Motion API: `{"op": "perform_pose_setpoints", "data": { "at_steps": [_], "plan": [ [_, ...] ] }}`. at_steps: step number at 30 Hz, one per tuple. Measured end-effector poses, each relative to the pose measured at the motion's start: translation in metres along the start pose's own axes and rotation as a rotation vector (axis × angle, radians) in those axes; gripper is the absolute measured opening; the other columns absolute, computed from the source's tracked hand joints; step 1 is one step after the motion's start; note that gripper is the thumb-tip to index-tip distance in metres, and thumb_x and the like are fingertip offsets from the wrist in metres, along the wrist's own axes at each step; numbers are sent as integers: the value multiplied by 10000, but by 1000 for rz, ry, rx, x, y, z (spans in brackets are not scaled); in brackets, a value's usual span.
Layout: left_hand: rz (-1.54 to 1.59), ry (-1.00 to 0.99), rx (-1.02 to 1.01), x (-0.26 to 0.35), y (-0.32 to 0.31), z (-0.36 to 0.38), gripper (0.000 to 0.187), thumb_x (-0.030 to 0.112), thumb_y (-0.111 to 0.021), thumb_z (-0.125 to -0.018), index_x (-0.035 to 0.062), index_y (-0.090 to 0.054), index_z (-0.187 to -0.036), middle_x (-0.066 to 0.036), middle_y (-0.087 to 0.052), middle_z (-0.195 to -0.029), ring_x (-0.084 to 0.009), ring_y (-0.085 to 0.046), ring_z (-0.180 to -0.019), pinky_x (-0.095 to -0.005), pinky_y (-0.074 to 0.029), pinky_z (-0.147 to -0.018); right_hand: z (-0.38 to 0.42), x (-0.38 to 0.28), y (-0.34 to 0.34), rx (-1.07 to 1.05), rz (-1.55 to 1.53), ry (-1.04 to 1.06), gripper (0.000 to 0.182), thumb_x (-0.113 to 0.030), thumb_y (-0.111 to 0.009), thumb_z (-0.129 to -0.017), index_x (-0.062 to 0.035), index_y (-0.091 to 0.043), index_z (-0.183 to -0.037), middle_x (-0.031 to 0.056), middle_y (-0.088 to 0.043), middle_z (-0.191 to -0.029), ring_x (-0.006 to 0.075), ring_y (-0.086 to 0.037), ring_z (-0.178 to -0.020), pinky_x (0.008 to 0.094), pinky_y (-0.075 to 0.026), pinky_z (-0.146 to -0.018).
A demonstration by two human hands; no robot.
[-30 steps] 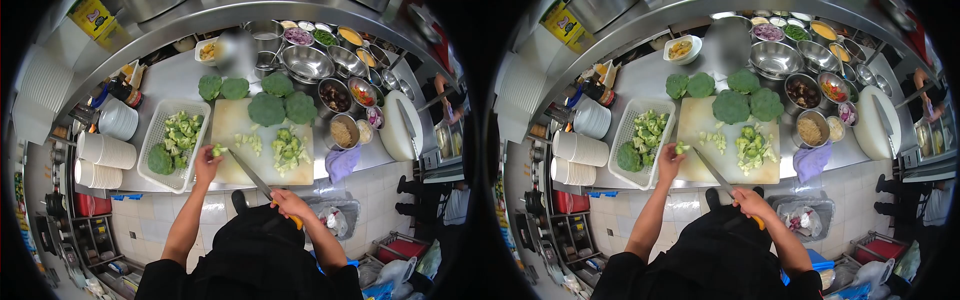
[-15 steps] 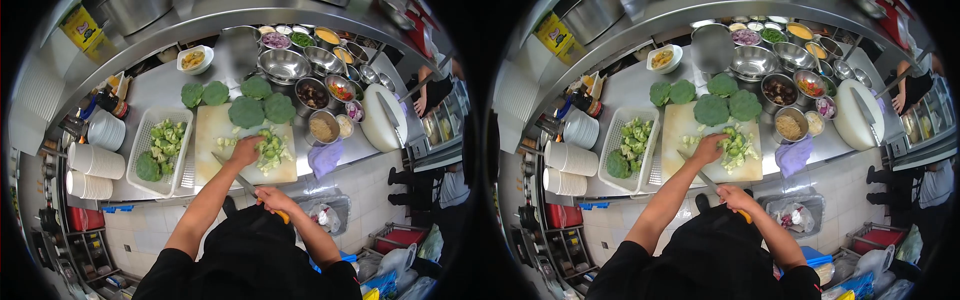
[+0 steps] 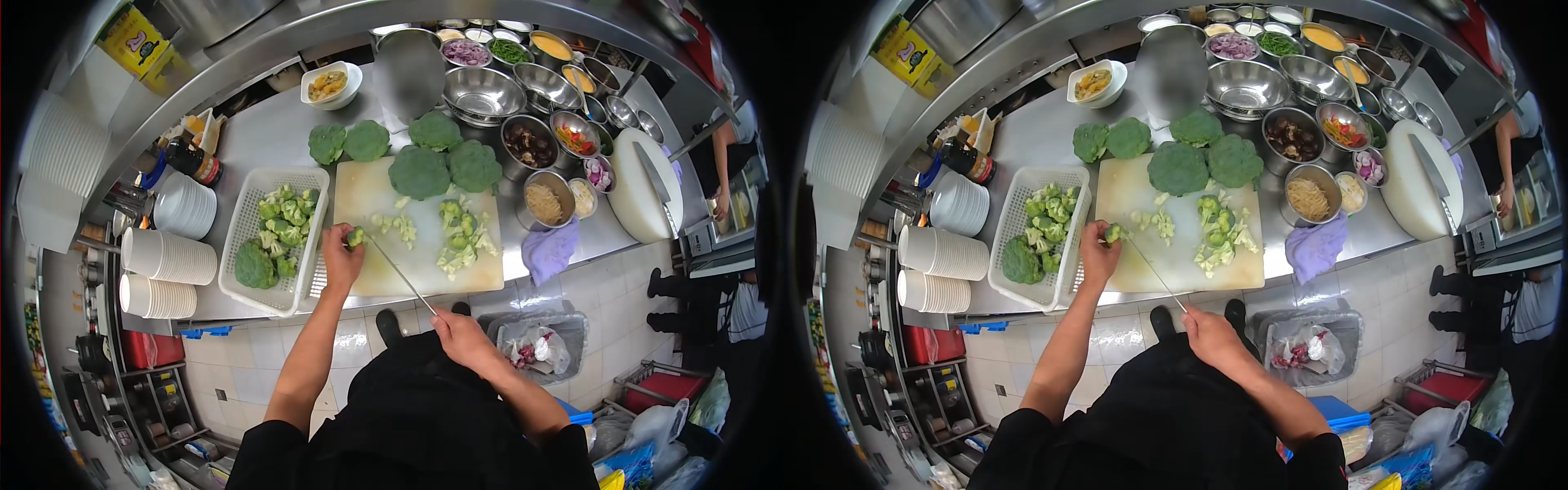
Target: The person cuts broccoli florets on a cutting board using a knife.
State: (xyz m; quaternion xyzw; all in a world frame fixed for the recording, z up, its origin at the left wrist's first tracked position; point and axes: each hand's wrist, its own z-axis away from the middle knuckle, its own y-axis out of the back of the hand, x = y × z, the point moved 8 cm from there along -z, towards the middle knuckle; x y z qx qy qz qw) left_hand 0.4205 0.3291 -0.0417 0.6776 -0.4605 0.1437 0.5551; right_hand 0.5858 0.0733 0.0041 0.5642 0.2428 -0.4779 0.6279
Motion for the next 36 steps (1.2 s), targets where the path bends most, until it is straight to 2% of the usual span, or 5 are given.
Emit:
{"op": "perform_pose_setpoints", "data": {
  "at_steps": [13,22,30,34,36],
  "plan": [
    [26,-75,-50,13,1,3,391,-89,-711,-729,45,-545,-1056,-139,-520,-1017,-293,-566,-879,-360,-518,-755,-24,17,-19,-3,287,-79,342,-256,-501,-1033,-28,-617,-1260,254,-686,-894,473,-651,-866,549,-505,-783],
    [-9,-89,-79,2,29,42,376,104,-818,-734,60,-526,-967,-204,-609,-1175,-399,-568,-1075,-485,-438,-937,4,15,4,-179,-57,-161,309,-293,-494,-1049,-59,-621,-1206,244,-659,-812,456,-653,-799,497,-525,-727],
    [-86,-75,-25,-7,23,50,293,105,-782,-766,46,-553,-939,-167,-631,-1082,-352,-594,-1004,-444,-455,-893,0,29,-17,-355,-227,-394,337,-313,-449,-1069,-31,-620,-1139,131,-652,-750,243,-585,-489,391,-482,-488],
    [262,333,45,-39,35,49,266,72,-711,-812,16,-598,-1047,-126,-632,-1045,-237,-612,-930,-353,-487,-798,9,37,-3,-400,-169,-422,319,-301,-469,-1062,-31,-622,-1132,155,-653,-750,303,-610,-528,419,-510,-537],
    [585,532,68,-54,32,46,310,66,-679,-801,5,-633,-1101,-150,-629,-1028,-259,-619,-923,-336,-492,-805,11,32,5,-302,-73,-248,336,-318,-484,-1063,-64,-625,-1233,118,-663,-790,212,-618,-561,374,-517,-533]
  ]
}}
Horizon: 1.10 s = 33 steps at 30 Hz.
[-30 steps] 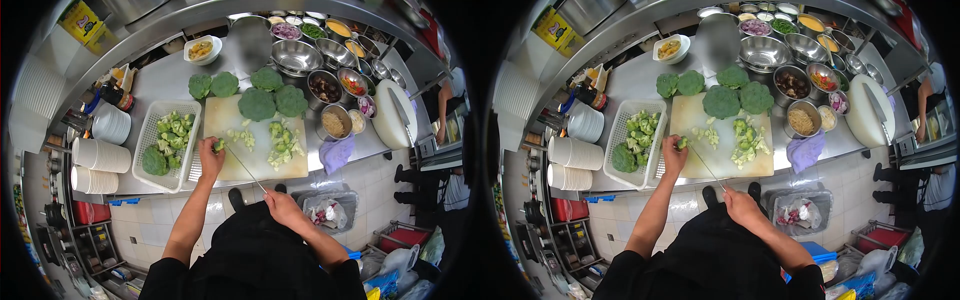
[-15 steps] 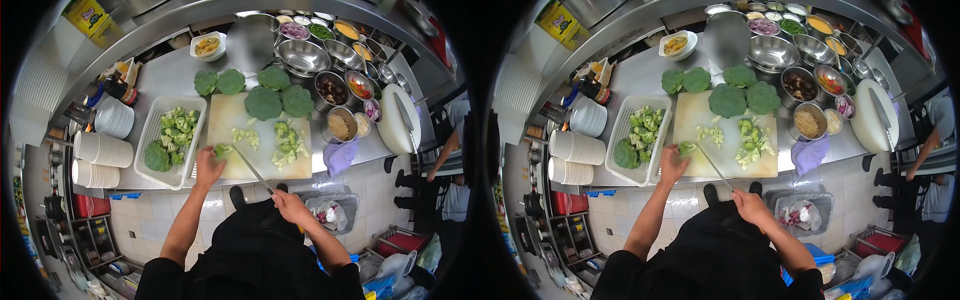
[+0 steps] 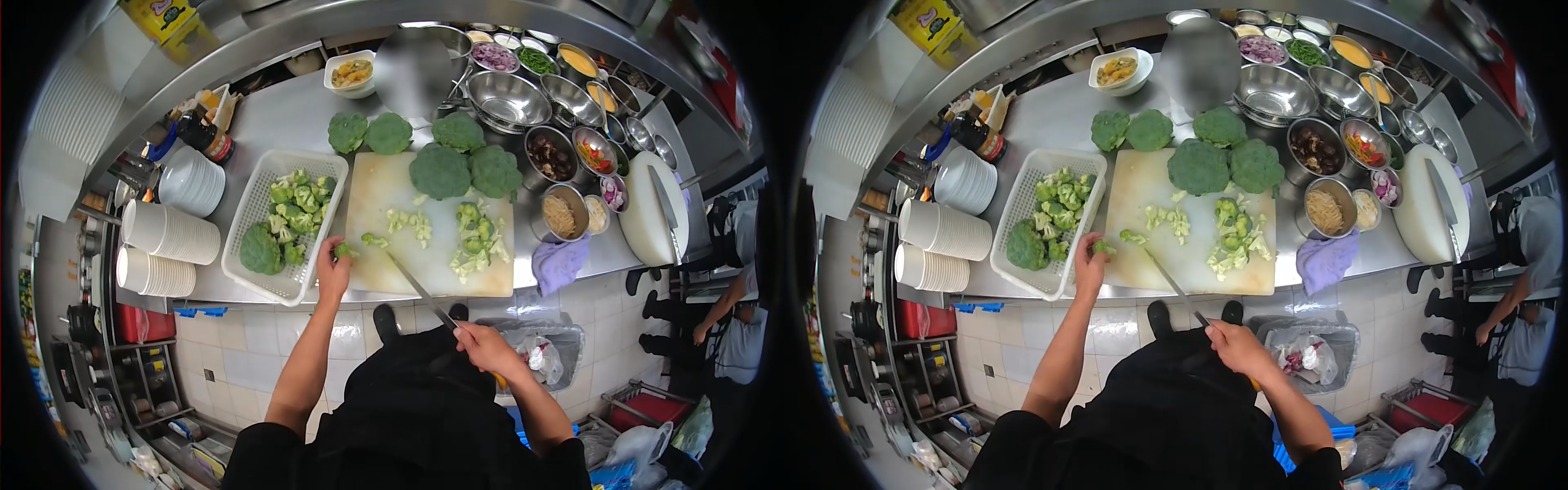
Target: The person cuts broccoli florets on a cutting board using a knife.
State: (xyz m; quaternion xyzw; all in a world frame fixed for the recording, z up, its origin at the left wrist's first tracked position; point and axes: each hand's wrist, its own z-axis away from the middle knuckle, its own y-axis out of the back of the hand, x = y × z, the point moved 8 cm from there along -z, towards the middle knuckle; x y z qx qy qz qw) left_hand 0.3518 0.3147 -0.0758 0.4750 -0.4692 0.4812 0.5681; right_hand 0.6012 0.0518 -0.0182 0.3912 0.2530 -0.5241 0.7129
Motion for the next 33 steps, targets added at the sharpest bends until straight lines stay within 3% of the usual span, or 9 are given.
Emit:
{"op": "perform_pose_setpoints", "data": {
  "at_steps": [1,4,7,10,19,25,28,31,33],
  "plan": [
    [-100,-51,-40,-6,-3,-4,302,63,-682,-802,6,-650,-1097,-144,-631,-1021,-247,-615,-926,-333,-495,-803,5,-2,-1,42,56,81,356,-326,-492,-1063,-80,-626,-1283,100,-667,-811,166,-622,-577,351,-521,-531],
    [-499,-252,-97,5,-21,-12,299,81,-727,-825,19,-721,-1117,-130,-674,-1013,-205,-622,-927,-333,-512,-787,2,-9,-6,183,89,211,360,-292,-527,-1050,-81,-609,-1331,180,-694,-871,299,-699,-724,424,-553,-688],
    [-424,5,-98,-10,-24,-7,395,146,-764,-860,4,-696,-1222,-155,-716,-1019,-206,-667,-887,-308,-525,-752,10,-23,-6,235,179,238,349,-262,-547,-1038,-72,-608,-1324,252,-691,-957,431,-686,-883,480,-545,-782],
    [-159,172,-48,-13,-24,5,472,225,-779,-886,-38,-667,-1261,-176,-739,-988,-183,-697,-824,-279,-538,-713,24,-32,-4,253,220,218,351,-247,-554,-1027,-67,-605,-1324,277,-679,-977,485,-645,-930,512,-532,-797],
    [-223,220,-16,-26,-24,-4,465,262,-770,-900,-87,-675,-1193,-157,-739,-883,-168,-702,-594,-267,-541,-587,23,-42,-13,228,378,162,367,-295,-520,-1030,-72,-602,-1309,261,-673,-909,480,-661,-852,563,-544,-744],
    [-540,100,4,-11,-13,6,410,250,-774,-891,-94,-706,-1102,-143,-727,-894,-156,-684,-711,-276,-549,-614,-8,-15,-24,222,292,236,366,-289,-505,-1034,-70,-607,-1308,270,-681,-937,499,-657,-876,574,-540,-775],
    [-588,76,30,-1,-11,16,395,245,-786,-872,-61,-718,-1112,-126,-732,-857,-152,-673,-710,-284,-529,-644,-5,-15,-19,189,164,274,378,-315,-476,-1052,-61,-609,-1298,217,-698,-894,401,-693,-740,500,-565,-640],
    [-538,70,26,-11,-10,17,368,239,-761,-881,-37,-726,-1121,-122,-736,-905,-155,-663,-716,-287,-535,-680,-22,11,-35,-174,-139,-164,391,-336,-461,-1064,-66,-611,-1303,132,-690,-860,220,-648,-573,366,-521,-476],
    [-451,92,1,-18,-7,12,360,224,-749,-876,-30,-725,-1130,-116,-734,-942,-155,-660,-733,-290,-536,-680,-30,33,-33,-193,-262,-148,394,-340,-462,-1065,-72,-611,-1312,89,-672,-860,135,-581,-525,299,-466,-423]
  ]
}}
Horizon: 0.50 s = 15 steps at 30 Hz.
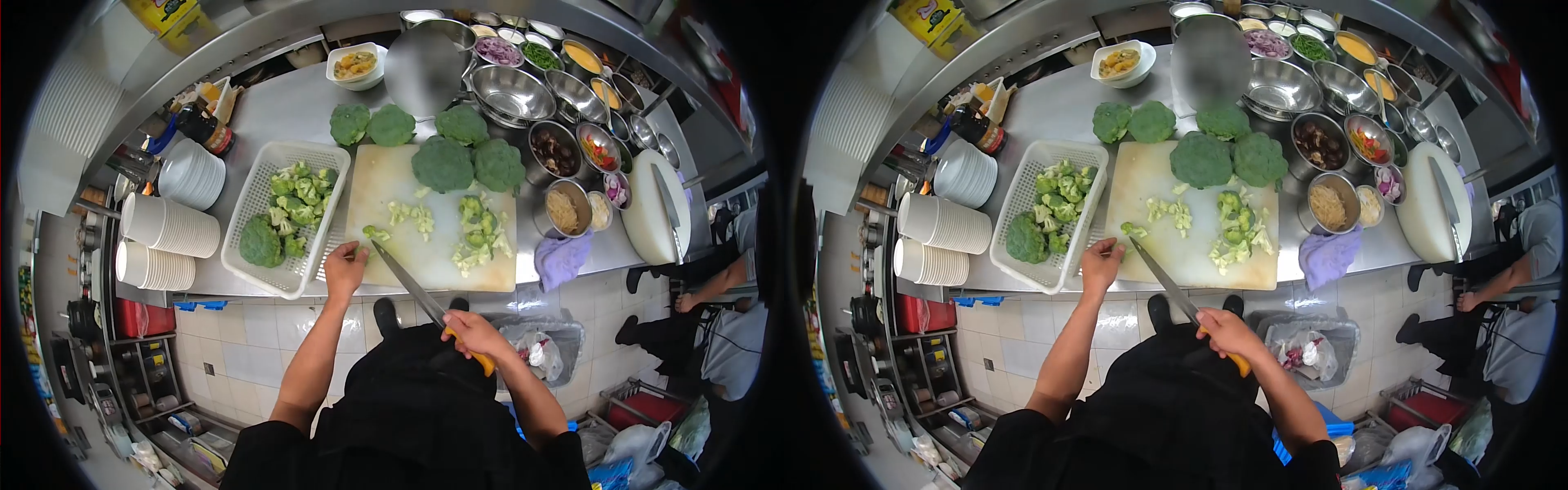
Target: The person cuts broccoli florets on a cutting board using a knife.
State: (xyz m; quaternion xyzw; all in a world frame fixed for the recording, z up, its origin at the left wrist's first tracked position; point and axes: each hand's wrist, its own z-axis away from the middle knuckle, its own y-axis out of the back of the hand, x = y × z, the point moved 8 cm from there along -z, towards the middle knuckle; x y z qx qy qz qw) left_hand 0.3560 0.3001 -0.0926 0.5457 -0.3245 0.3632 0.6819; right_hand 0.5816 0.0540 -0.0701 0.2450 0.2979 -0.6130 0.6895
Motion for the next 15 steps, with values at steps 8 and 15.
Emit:
{"op": "perform_pose_setpoints", "data": {
  "at_steps": [8,15],
  "plan": [
    [-135,-377,37,51,-3,-24,380,147,-755,-824,39,-717,-1186,-145,-700,-1053,-260,-672,-936,-347,-531,-846,33,-27,15,317,174,227,385,-336,-497,-1059,-60,-614,-1301,134,-683,-779,256,-659,-583,414,-525,-557],
    [-237,-485,-104,58,-24,-19,376,131,-784,-790,50,-737,-1155,-159,-677,-1055,-310,-666,-932,-371,-535,-826,18,-50,4,388,373,322,331,-294,-489,-1065,-48,-612,-1249,186,-639,-732,325,-678,-718,424,-525,-693]
  ]
}}
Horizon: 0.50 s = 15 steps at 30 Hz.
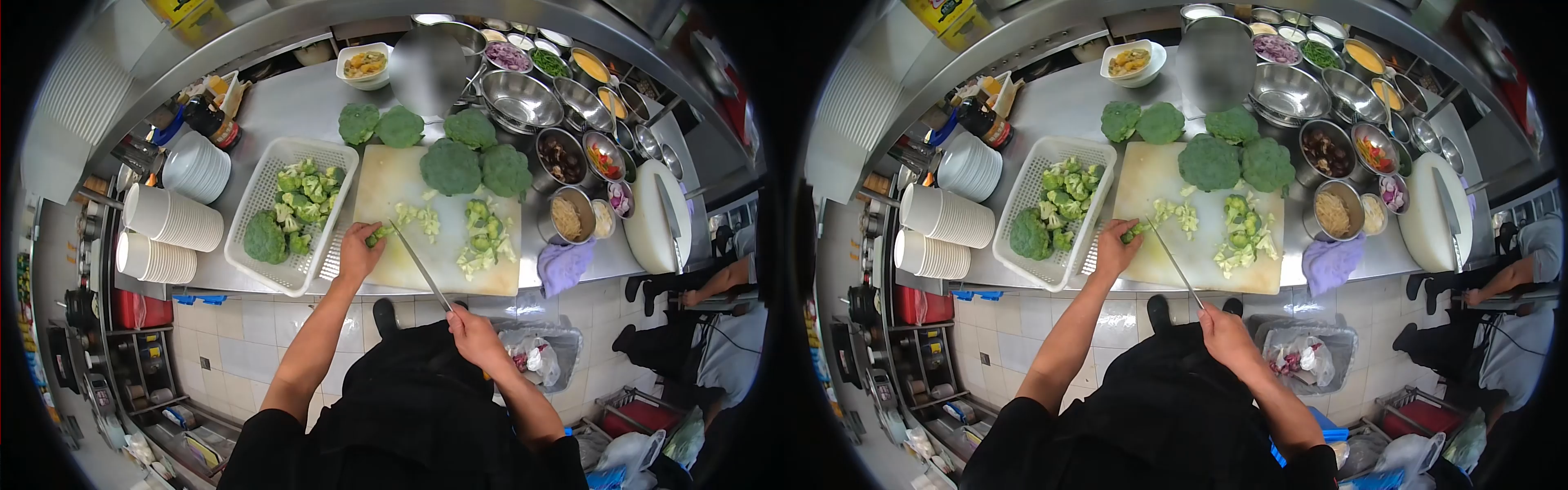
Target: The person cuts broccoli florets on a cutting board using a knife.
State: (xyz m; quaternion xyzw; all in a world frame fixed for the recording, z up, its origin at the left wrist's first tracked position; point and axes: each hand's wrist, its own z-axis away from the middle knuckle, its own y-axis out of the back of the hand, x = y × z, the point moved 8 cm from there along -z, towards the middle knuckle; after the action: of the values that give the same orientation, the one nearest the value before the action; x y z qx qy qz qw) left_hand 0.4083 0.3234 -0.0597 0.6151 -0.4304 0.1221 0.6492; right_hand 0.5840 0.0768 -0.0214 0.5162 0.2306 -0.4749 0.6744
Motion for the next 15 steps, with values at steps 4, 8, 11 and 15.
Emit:
{"op": "perform_pose_setpoints", "data": {
  "at_steps": [4,8,11,15],
  "plan": [
    [-26,-20,51,1,-1,5,337,167,-777,-811,37,-748,-1119,-156,-698,-1003,-304,-678,-903,-365,-535,-808,-13,13,-17,-20,31,-29,294,-278,-494,-1060,-31,-617,-1162,202,-643,-746,369,-673,-728,428,-525,-692],
    [116,350,-111,-25,-2,1,380,378,-742,-855,16,-772,-965,-182,-736,-870,-354,-700,-824,-405,-548,-784,-10,10,-8,-2,11,32,286,-252,-508,-1048,-31,-617,-1193,229,-652,-763,430,-663,-752,466,-522,-709],
    [-4,527,-238,-50,-2,-2,562,550,-696,-852,-7,-767,-848,-202,-731,-775,-375,-710,-758,-416,-551,-745,10,-9,9,125,160,98,302,-239,-536,-1032,-42,-623,-1243,253,-674,-831,463,-660,-813,497,-529,-740],
    [-64,543,-201,-44,4,-10,622,600,-695,-827,-18,-762,-816,-227,-720,-767,-382,-711,-769,-439,-549,-750,21,-13,10,78,263,70,350,-266,-548,-1023,-64,-613,-1301,259,-678,-892,468,-661,-840,539,-534,-747]
  ]
}}
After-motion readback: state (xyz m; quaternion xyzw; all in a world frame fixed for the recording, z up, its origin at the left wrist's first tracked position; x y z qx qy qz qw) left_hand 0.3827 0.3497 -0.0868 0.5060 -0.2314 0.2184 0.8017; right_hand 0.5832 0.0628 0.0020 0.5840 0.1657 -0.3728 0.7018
